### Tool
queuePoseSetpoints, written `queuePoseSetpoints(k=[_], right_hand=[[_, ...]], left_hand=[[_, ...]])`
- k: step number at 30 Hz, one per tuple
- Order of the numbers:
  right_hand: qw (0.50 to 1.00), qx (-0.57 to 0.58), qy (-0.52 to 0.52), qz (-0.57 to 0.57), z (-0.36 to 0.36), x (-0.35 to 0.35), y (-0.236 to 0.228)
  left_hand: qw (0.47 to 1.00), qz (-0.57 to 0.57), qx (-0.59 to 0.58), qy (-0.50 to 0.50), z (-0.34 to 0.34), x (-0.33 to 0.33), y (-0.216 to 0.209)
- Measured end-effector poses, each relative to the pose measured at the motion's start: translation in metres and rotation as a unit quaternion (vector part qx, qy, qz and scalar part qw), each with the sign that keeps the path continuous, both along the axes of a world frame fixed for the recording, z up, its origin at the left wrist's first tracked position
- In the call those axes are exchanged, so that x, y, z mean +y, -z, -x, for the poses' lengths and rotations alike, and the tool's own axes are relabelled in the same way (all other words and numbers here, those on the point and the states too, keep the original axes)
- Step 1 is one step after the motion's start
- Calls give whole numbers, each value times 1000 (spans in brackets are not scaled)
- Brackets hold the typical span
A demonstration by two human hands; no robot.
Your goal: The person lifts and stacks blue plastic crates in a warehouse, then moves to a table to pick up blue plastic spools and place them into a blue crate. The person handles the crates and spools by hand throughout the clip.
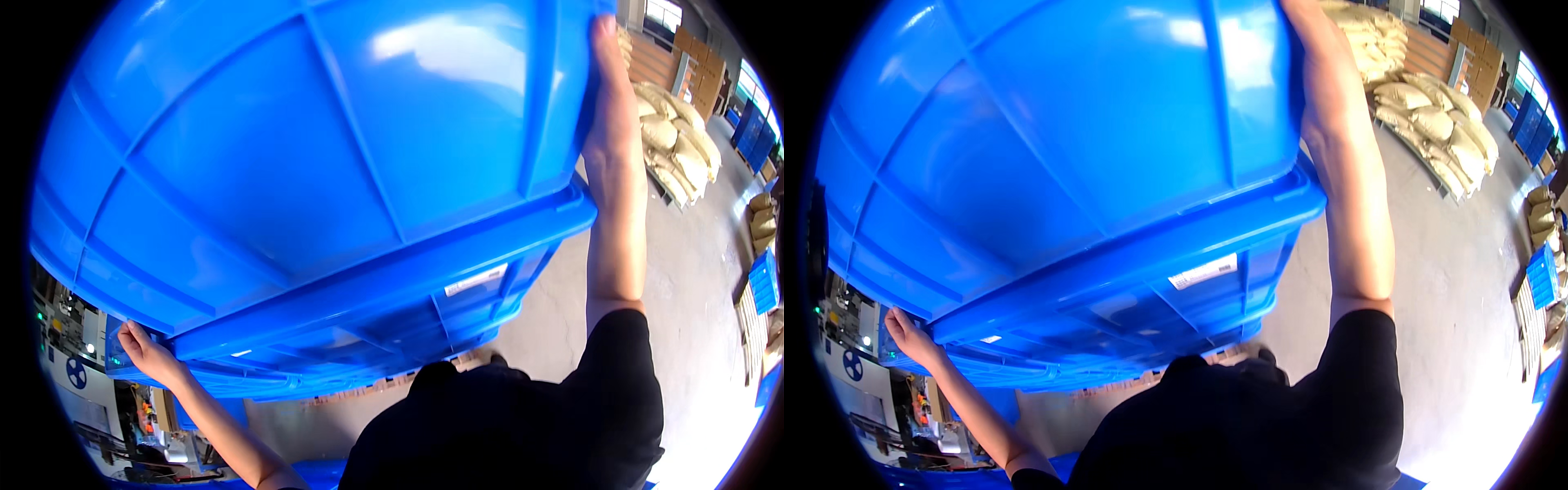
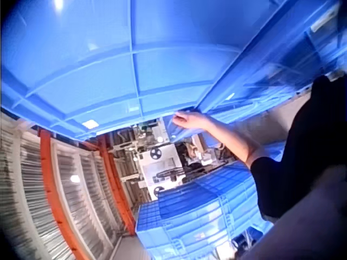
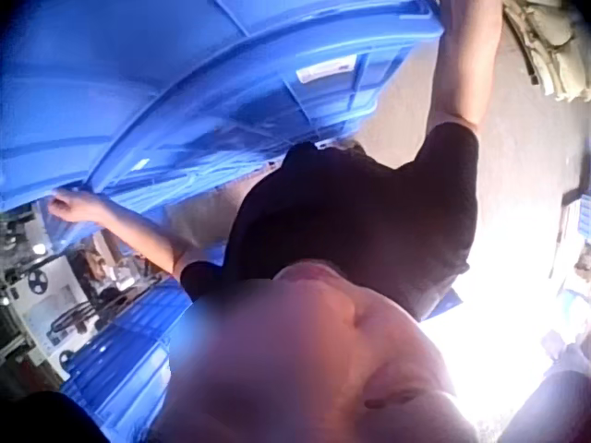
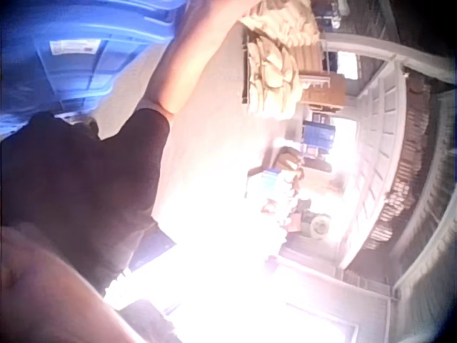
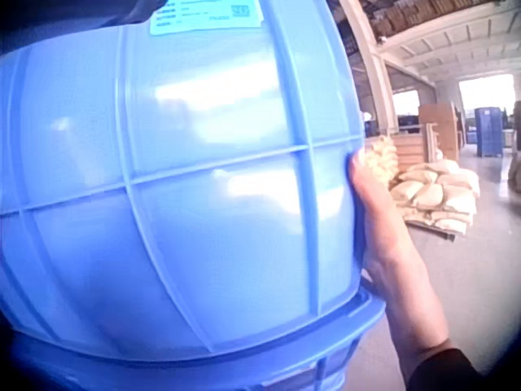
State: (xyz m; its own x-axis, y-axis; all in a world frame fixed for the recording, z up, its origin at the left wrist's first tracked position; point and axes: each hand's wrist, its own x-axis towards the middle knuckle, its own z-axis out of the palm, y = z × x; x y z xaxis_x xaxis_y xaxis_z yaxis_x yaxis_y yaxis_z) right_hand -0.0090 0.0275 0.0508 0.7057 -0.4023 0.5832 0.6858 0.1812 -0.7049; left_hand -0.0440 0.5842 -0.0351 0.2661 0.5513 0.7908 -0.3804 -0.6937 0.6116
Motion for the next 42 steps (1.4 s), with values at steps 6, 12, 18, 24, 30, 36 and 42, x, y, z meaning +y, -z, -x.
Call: queuePoseSetpoints(k=[6, 12, 18, 24, 30, 36, 42], right_hand=[[993, -87, -73, 12, -14, -13, 6], [990, -74, -121, 1, -42, -29, -3], [998, -49, 19, -29, -13, -31, 2], [992, -70, 10, -109, -17, 4, 3], [989, -21, 120, -80, -24, -41, 27], [996, 34, 28, -73, -26, -65, 54], [925, -175, 58, 332, -62, -177, 81]], left_hand=[[999, -19, 31, -21, 0, -2, -5], [998, -15, 4, -63, 2, -9, -5], [999, 44, -23, 3, -11, 1, -5], [988, 157, -10, -3, 5, -1, -10], [985, 53, -164, -21, -3, -34, -5], [943, 57, -303, -126, 26, -112, 42], [948, -51, -276, -151, 47, -281, 55]])
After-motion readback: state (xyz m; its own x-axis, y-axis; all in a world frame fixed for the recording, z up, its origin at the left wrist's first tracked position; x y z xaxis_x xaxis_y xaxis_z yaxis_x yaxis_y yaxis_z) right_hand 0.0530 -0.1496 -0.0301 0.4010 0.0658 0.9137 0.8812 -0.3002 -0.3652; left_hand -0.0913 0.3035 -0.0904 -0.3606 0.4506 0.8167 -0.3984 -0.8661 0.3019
